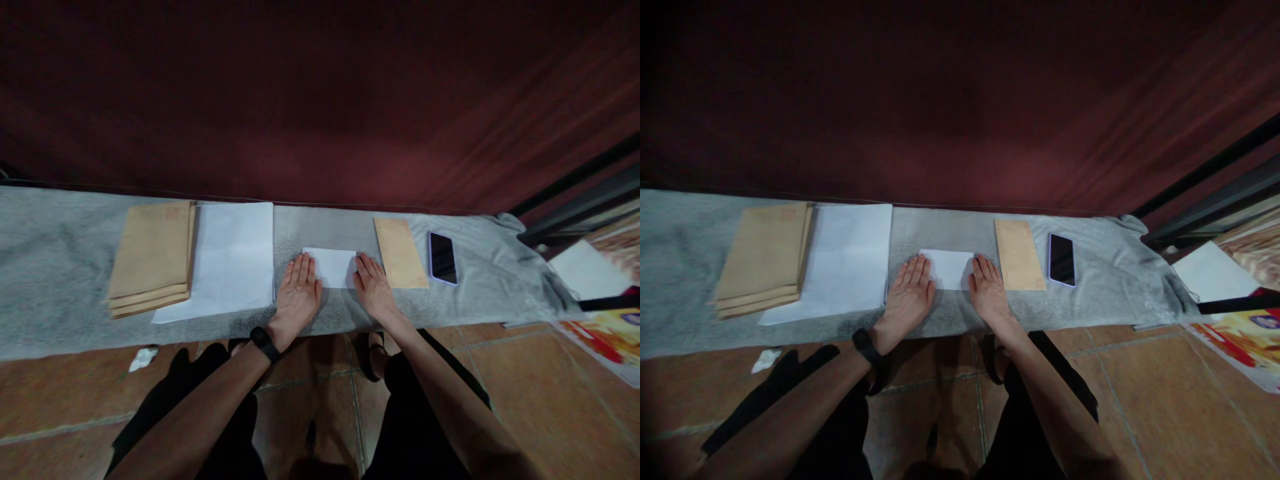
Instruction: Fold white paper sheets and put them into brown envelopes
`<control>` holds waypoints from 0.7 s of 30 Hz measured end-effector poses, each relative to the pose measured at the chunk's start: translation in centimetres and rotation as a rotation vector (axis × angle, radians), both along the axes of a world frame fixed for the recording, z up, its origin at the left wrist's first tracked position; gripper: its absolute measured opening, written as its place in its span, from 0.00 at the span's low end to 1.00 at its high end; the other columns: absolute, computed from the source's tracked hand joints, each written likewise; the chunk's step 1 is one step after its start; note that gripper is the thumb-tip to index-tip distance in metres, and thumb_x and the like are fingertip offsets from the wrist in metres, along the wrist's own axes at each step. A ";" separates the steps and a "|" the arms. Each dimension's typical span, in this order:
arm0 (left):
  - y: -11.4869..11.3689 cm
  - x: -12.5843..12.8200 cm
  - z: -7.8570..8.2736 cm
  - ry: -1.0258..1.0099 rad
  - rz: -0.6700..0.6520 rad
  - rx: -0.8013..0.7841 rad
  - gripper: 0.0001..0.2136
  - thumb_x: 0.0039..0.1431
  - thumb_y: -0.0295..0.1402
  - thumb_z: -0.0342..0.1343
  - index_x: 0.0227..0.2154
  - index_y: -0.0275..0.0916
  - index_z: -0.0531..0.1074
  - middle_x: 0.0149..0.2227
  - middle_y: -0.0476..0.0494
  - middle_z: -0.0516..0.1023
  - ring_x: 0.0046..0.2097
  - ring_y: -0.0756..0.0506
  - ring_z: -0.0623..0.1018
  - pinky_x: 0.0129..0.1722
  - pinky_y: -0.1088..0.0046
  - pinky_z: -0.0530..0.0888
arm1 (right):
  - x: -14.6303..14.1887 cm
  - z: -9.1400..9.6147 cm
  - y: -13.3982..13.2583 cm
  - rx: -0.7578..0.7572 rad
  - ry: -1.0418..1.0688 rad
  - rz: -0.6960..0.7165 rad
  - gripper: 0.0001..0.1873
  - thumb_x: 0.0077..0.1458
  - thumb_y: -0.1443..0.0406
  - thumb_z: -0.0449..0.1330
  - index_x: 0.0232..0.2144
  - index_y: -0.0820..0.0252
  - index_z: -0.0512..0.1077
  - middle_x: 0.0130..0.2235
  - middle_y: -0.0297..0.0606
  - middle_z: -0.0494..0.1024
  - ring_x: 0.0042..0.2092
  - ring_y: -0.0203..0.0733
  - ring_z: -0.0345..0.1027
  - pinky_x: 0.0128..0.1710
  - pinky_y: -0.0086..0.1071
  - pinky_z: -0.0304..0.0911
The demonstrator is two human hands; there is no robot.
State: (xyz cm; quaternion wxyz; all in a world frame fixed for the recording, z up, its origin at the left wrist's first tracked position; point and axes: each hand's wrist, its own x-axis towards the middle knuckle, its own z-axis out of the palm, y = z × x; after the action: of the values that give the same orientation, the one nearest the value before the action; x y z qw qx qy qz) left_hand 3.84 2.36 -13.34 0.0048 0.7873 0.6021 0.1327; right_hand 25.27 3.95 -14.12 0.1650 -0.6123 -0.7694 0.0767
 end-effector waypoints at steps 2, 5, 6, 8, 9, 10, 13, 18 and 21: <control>-0.1 0.2 0.0 -0.012 -0.094 0.004 0.27 0.71 0.35 0.39 0.67 0.23 0.59 0.71 0.28 0.58 0.73 0.37 0.55 0.73 0.54 0.54 | -0.5 0.5 0.2 -0.017 0.022 0.032 0.28 0.72 0.60 0.43 0.68 0.66 0.62 0.71 0.50 0.60 0.72 0.51 0.51 0.71 0.52 0.49; -0.4 0.7 -0.2 -0.036 -0.227 0.010 0.26 0.72 0.34 0.39 0.68 0.27 0.59 0.72 0.32 0.58 0.74 0.39 0.53 0.73 0.55 0.56 | -1.7 0.9 0.2 -0.061 0.043 0.097 0.28 0.72 0.59 0.42 0.68 0.63 0.61 0.71 0.46 0.59 0.73 0.47 0.49 0.72 0.50 0.46; -0.4 1.0 -0.3 -0.039 -0.252 0.010 0.26 0.72 0.34 0.39 0.68 0.27 0.58 0.72 0.32 0.57 0.74 0.40 0.53 0.73 0.55 0.56 | -2.2 1.0 0.2 -0.079 0.046 0.119 0.29 0.73 0.58 0.42 0.68 0.63 0.61 0.71 0.45 0.59 0.73 0.47 0.49 0.72 0.49 0.46; -0.5 1.4 -0.6 -0.036 -0.273 0.004 0.26 0.71 0.33 0.38 0.68 0.25 0.58 0.72 0.30 0.57 0.74 0.40 0.52 0.73 0.55 0.56 | -3.0 1.0 0.0 -0.111 0.043 0.158 0.29 0.73 0.58 0.42 0.69 0.63 0.61 0.72 0.44 0.58 0.73 0.45 0.48 0.73 0.47 0.44; -0.5 1.6 -0.8 -0.032 -0.271 0.000 0.26 0.71 0.32 0.38 0.68 0.24 0.58 0.72 0.29 0.56 0.74 0.39 0.52 0.73 0.55 0.56 | -3.4 1.0 0.0 -0.122 0.037 0.171 0.29 0.73 0.57 0.41 0.69 0.64 0.60 0.72 0.44 0.58 0.73 0.44 0.48 0.73 0.46 0.43; -0.5 1.7 -0.9 -0.028 -0.264 -0.004 0.26 0.71 0.32 0.38 0.68 0.23 0.58 0.72 0.28 0.56 0.74 0.39 0.52 0.73 0.54 0.56 | -3.6 0.9 0.0 -0.130 0.029 0.179 0.30 0.73 0.57 0.41 0.69 0.64 0.59 0.72 0.44 0.57 0.73 0.44 0.48 0.73 0.45 0.43; -0.3 1.8 -1.1 -0.017 -0.242 -0.010 0.27 0.71 0.32 0.37 0.68 0.22 0.56 0.72 0.28 0.55 0.74 0.39 0.52 0.73 0.54 0.55 | -3.9 0.6 0.1 -0.133 -0.004 0.164 0.30 0.74 0.57 0.40 0.70 0.67 0.58 0.72 0.45 0.56 0.74 0.44 0.45 0.74 0.45 0.41; 0.0 1.6 -0.8 -0.010 -0.182 -0.033 0.28 0.72 0.36 0.37 0.69 0.23 0.55 0.72 0.29 0.55 0.74 0.38 0.51 0.73 0.55 0.53 | -3.4 0.1 0.4 -0.091 -0.043 0.100 0.30 0.73 0.57 0.43 0.70 0.64 0.57 0.73 0.44 0.54 0.74 0.46 0.44 0.73 0.46 0.42; 0.3 1.3 -0.7 -0.005 -0.138 -0.064 0.30 0.72 0.39 0.37 0.69 0.24 0.54 0.72 0.29 0.54 0.74 0.38 0.51 0.73 0.55 0.52 | -3.2 -0.2 0.5 -0.065 -0.057 0.074 0.30 0.73 0.58 0.43 0.71 0.64 0.56 0.73 0.44 0.54 0.74 0.47 0.45 0.73 0.47 0.42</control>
State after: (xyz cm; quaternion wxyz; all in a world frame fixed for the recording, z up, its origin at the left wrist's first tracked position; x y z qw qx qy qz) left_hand 5.17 2.61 -14.01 0.0406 0.8261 0.5502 0.1149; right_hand 22.09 4.40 -14.32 0.1200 -0.5902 -0.7931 0.0906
